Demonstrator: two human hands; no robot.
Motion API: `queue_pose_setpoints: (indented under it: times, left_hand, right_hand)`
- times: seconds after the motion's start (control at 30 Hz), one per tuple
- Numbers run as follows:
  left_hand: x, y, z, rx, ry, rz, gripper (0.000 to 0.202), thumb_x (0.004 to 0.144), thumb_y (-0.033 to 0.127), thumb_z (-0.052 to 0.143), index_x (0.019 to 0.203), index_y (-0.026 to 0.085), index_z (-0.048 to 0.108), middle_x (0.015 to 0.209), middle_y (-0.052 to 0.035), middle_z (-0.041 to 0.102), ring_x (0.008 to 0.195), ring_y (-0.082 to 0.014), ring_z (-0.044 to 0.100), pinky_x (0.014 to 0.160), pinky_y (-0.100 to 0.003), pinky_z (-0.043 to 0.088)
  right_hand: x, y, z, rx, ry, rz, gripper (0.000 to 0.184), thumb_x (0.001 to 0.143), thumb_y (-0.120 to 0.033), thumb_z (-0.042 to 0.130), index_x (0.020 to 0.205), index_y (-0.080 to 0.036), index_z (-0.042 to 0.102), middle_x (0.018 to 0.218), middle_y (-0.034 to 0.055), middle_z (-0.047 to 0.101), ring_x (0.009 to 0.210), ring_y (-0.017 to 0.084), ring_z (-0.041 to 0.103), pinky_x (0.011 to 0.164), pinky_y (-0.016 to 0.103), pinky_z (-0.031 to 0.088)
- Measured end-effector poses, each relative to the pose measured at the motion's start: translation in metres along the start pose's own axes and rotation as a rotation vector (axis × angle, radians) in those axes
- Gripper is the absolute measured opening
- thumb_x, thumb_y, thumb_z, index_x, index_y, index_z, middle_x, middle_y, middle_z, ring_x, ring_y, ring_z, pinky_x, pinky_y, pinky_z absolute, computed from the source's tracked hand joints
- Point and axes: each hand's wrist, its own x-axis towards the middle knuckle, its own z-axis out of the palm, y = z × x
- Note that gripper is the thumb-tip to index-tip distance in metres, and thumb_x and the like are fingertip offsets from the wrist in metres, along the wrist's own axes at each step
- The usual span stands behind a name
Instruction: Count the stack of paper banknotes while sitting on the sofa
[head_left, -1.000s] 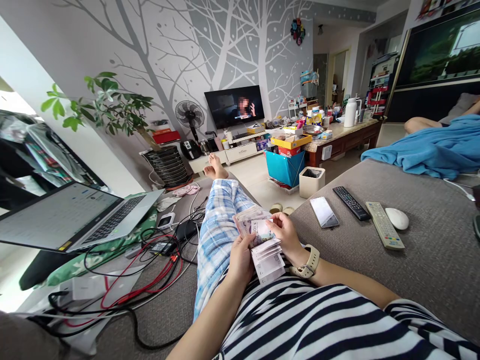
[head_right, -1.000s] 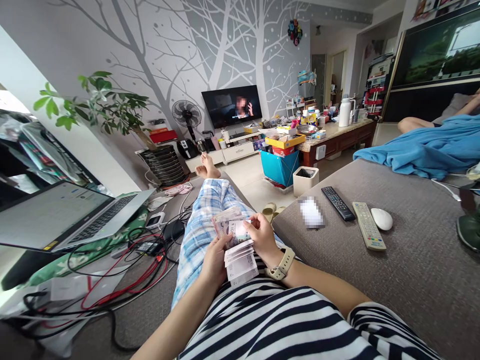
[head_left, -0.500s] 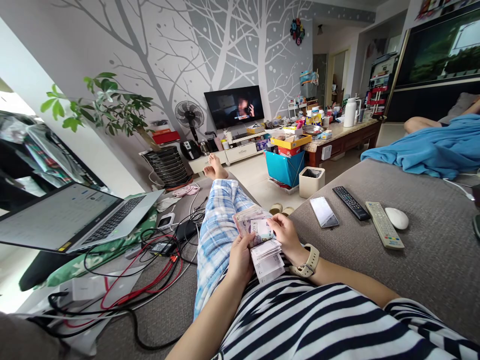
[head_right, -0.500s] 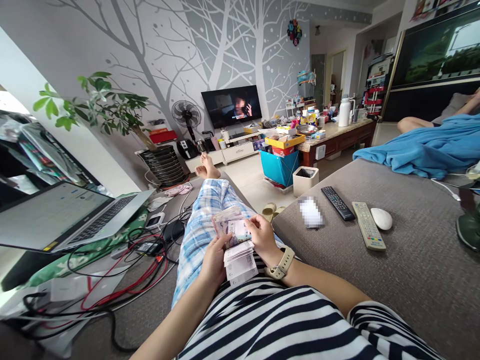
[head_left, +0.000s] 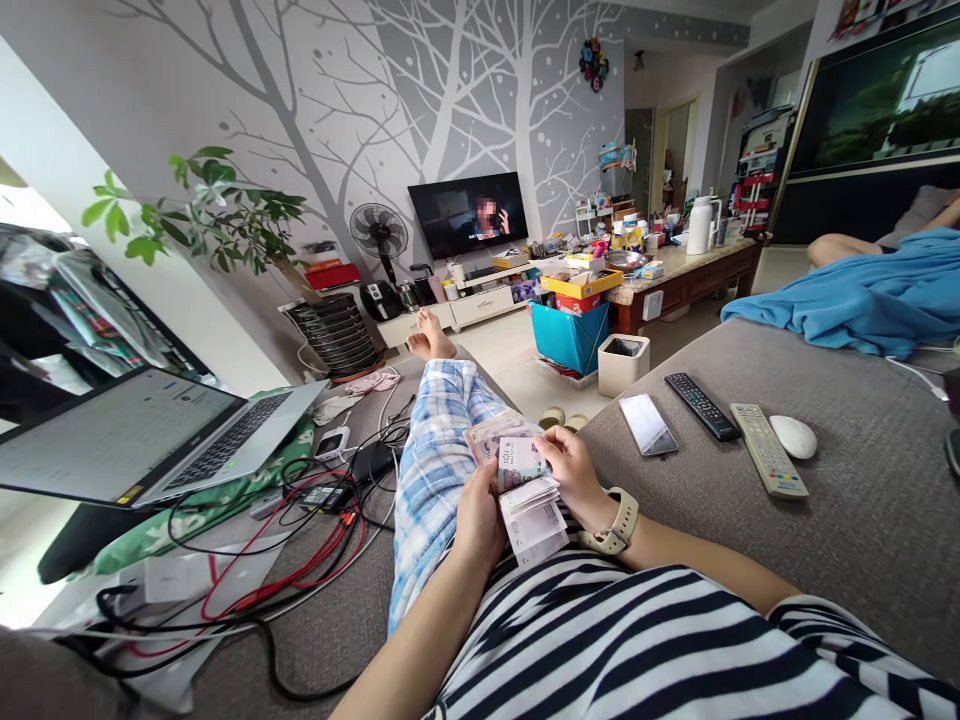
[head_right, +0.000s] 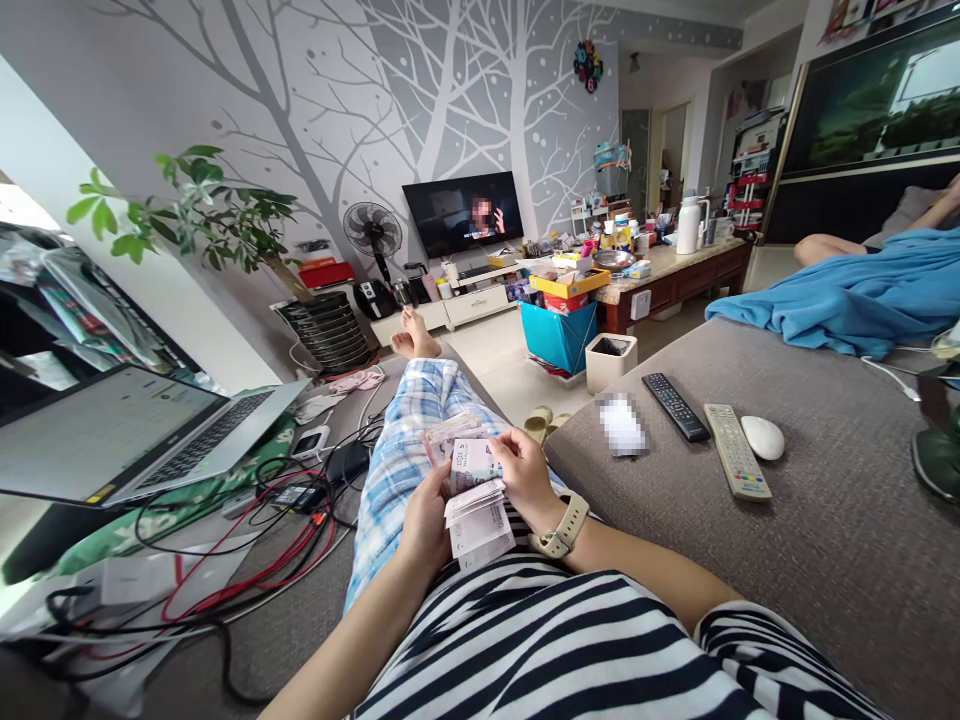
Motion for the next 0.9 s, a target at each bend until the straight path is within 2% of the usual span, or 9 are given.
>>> queue_pose_setpoints:
  times: [0.3,0.5,0.9]
  left_hand:
    - [0.0023,-0.0016,-0.0017,-0.008,-0.012,0.004,0.030,0.075,0.026,0.069,0.101,0.010,0.072,0.094,-0.0102,0.079,0.095,-0.0283,0.074,0.082,-0.036,0.058]
    - [0.0001,-0.0004,-0.0008,-0.002,-0.001,0.013,0.027,0.075,0.025,0.070,0.098,0.011,0.072,0.095,-0.0094,0.079,0.092,-0.0267,0.075,0.078,-0.032,0.058]
    - [-0.0052,0.0038,0.0050,0.001,0.032,0.005,0.025,0.077,0.022,0.065,0.097,0.010,0.073,0.084,-0.0088,0.078,0.086,-0.0269,0.075,0.076,-0.034,0.058]
  right_hand:
    - [-0.0022,-0.0046,0.0006,0.041,-0.006,0.007,0.030,0.084,-0.047,0.065,0.072,-0.021,0.059,0.067,-0.0012,0.054,0.063,0.016,0.048,0.060,0.029,0.038]
    - [-0.0014,-0.0020,-0.0006,0.025,-0.003,-0.004,0.033,0.085,-0.050,0.064,0.070,-0.021,0.059,0.066,-0.0007,0.054,0.063,0.016,0.047,0.059,0.029,0.037]
    - [-0.0027,-0.0034,-0.0007,0.046,-0.031,-0.014,0.034,0.087,-0.048,0.065,0.068,-0.021,0.057,0.065,-0.0012,0.052,0.061,0.015,0.045,0.058,0.029,0.035]
